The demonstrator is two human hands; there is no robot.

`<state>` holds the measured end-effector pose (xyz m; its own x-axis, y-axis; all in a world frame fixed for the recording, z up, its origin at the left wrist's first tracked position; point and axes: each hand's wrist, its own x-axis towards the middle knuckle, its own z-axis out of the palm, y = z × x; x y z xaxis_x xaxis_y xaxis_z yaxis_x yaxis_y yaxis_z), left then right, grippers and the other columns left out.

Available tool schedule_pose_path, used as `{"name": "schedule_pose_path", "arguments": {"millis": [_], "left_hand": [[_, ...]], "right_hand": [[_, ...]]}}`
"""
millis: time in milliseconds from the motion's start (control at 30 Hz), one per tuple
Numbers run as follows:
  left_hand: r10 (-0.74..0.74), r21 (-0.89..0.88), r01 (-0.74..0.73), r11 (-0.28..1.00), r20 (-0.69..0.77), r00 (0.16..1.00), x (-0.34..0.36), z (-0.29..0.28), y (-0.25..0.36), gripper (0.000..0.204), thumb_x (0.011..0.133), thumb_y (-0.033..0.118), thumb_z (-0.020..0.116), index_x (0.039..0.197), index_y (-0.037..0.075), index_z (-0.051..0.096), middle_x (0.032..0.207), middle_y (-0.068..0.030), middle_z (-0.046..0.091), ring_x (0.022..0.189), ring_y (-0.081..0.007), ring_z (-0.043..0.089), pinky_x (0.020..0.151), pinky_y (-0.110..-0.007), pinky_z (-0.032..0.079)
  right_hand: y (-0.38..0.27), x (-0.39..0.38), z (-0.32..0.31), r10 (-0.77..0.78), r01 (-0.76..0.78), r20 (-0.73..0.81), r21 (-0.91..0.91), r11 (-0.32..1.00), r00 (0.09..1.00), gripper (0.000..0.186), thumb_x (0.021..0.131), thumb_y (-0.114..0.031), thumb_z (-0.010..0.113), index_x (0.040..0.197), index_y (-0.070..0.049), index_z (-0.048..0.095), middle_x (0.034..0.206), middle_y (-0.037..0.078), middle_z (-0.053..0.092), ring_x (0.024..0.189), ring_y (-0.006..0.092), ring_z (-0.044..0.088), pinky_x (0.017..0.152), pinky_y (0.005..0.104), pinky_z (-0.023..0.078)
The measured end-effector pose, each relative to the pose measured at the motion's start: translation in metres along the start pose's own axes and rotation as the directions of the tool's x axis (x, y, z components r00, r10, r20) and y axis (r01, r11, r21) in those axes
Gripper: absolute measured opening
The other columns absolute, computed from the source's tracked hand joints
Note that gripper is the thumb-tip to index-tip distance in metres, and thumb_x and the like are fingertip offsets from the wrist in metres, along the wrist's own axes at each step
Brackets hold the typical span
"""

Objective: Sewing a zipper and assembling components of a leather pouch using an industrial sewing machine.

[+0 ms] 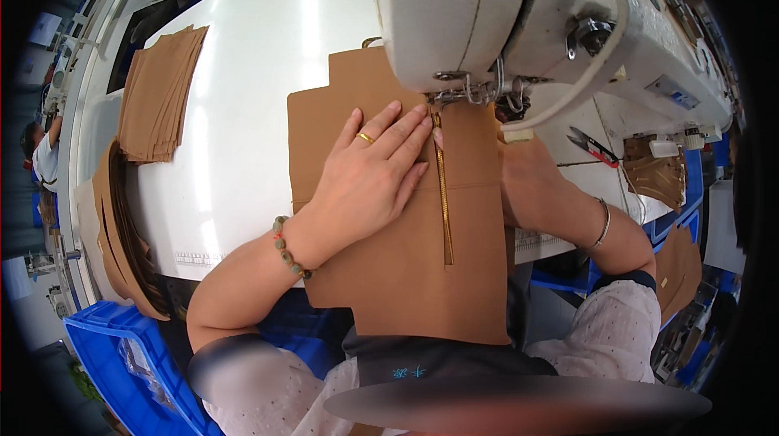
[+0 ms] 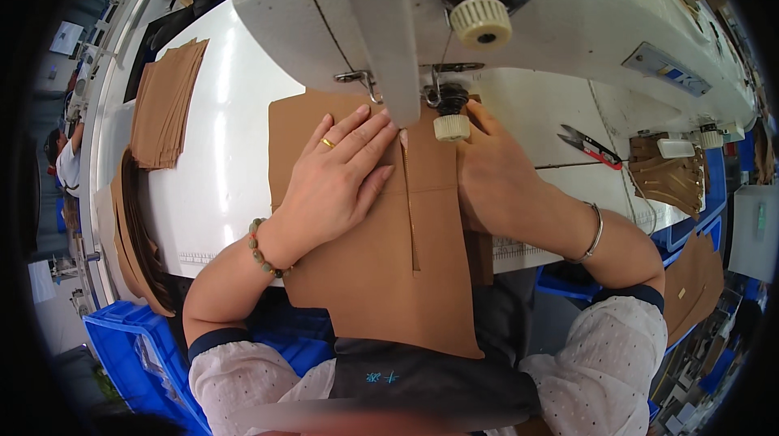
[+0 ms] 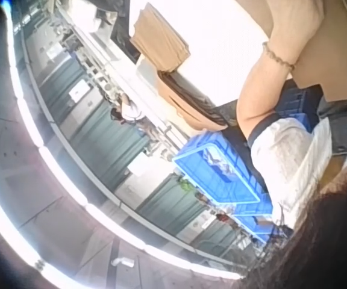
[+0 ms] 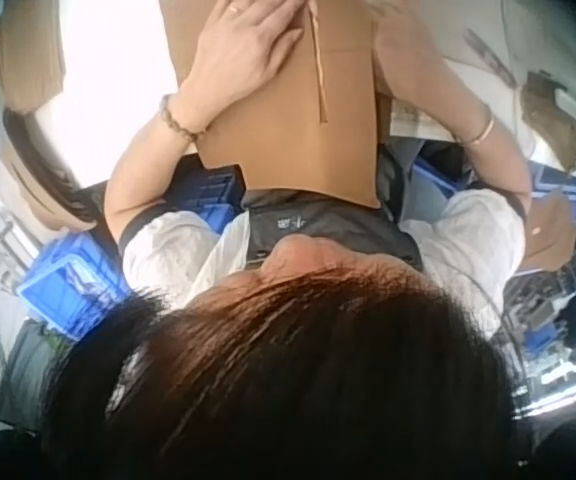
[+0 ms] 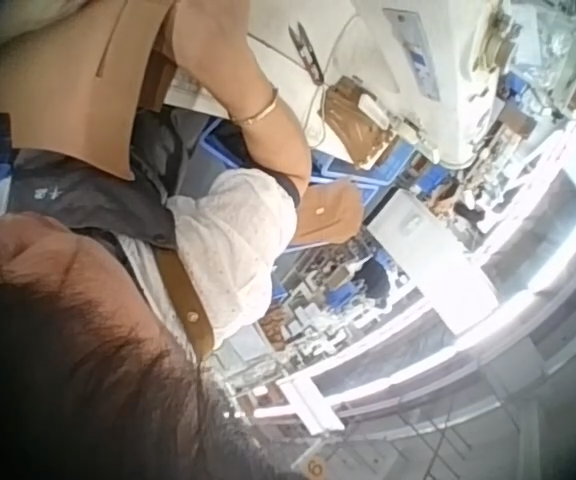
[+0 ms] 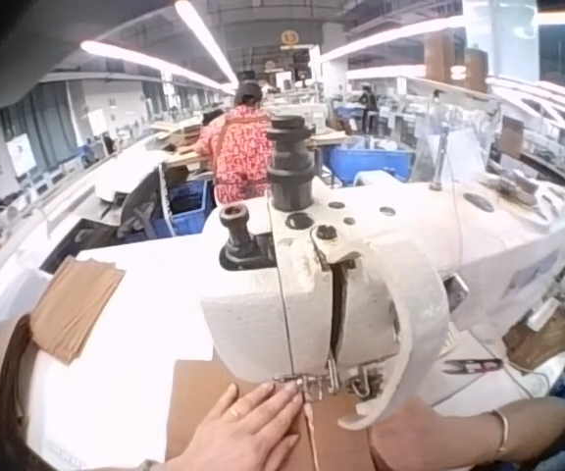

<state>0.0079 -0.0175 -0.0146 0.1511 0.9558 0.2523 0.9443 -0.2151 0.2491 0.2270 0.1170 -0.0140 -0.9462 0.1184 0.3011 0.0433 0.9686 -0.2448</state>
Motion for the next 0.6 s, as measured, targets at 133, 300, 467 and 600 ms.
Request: {"name": "schedule_pose_path", "arguments": {"millis": [133, 300, 467, 600], "left_hand": [[0.013, -0.018, -0.013, 1.0, -0.009, 1.0, -0.0005, -0.0008, -0.0004, 0.05, 0.098, 0.022, 0.065, 0.144, 0.003, 0.058, 0.15, -0.0138, 0.056, 0.143, -0.0341, 0.048, 0.119, -0.058, 0.035], [0.023, -0.054, -0.023, 0.998, -0.006, 1.0, -0.0004, -0.0028, -0.0004, 0.046, 0.098, 0.021, 0.066, 0.14, 0.003, 0.062, 0.14, -0.0159, 0.062, 0.14, -0.0372, 0.05, 0.118, -0.059, 0.035], [0.031, -0.082, -0.033, 0.996, -0.019, 0.999, 0.0007, -0.0031, -0.0017, 0.046, 0.097, 0.02, 0.066, 0.14, 0.003, 0.062, 0.136, -0.0154, 0.064, 0.136, -0.0381, 0.052, 0.118, -0.058, 0.036], [0.038, -0.088, -0.041, 0.995, -0.032, 0.999, 0.0008, -0.0032, -0.0021, 0.046, 0.097, 0.019, 0.066, 0.14, 0.004, 0.062, 0.135, -0.0142, 0.064, 0.134, -0.038, 0.053, 0.117, -0.058, 0.036]], "right_hand": [[-0.0012, -0.0002, -0.0023, 0.012, -0.012, 0.01, 0.008, 1.0, 1.0, 0.061, 0.083, -0.024, 0.07, 0.139, -0.001, 0.059, 0.122, 0.014, 0.066, 0.119, 0.0336, 0.061, 0.117, 0.0581, 0.034], [-0.0021, -0.0013, -0.0045, 0.033, -0.034, 0.067, 0.011, 0.999, 0.997, 0.065, 0.084, -0.025, 0.069, 0.143, -0.001, 0.057, 0.127, 0.016, 0.064, 0.128, 0.0354, 0.054, 0.118, 0.0591, 0.032], [-0.002, -0.0026, -0.0047, 0.047, -0.048, 0.095, 0.01, 0.999, 0.994, 0.065, 0.085, -0.021, 0.067, 0.145, -0.001, 0.055, 0.133, 0.018, 0.062, 0.131, 0.0367, 0.052, 0.119, 0.059, 0.03], [-0.0009, -0.0031, -0.0047, 0.051, -0.057, 0.128, 0.042, 0.997, 0.99, 0.064, 0.084, -0.015, 0.065, 0.145, 0.001, 0.054, 0.135, 0.019, 0.062, 0.134, 0.0368, 0.05, 0.12, 0.0583, 0.028]]}}
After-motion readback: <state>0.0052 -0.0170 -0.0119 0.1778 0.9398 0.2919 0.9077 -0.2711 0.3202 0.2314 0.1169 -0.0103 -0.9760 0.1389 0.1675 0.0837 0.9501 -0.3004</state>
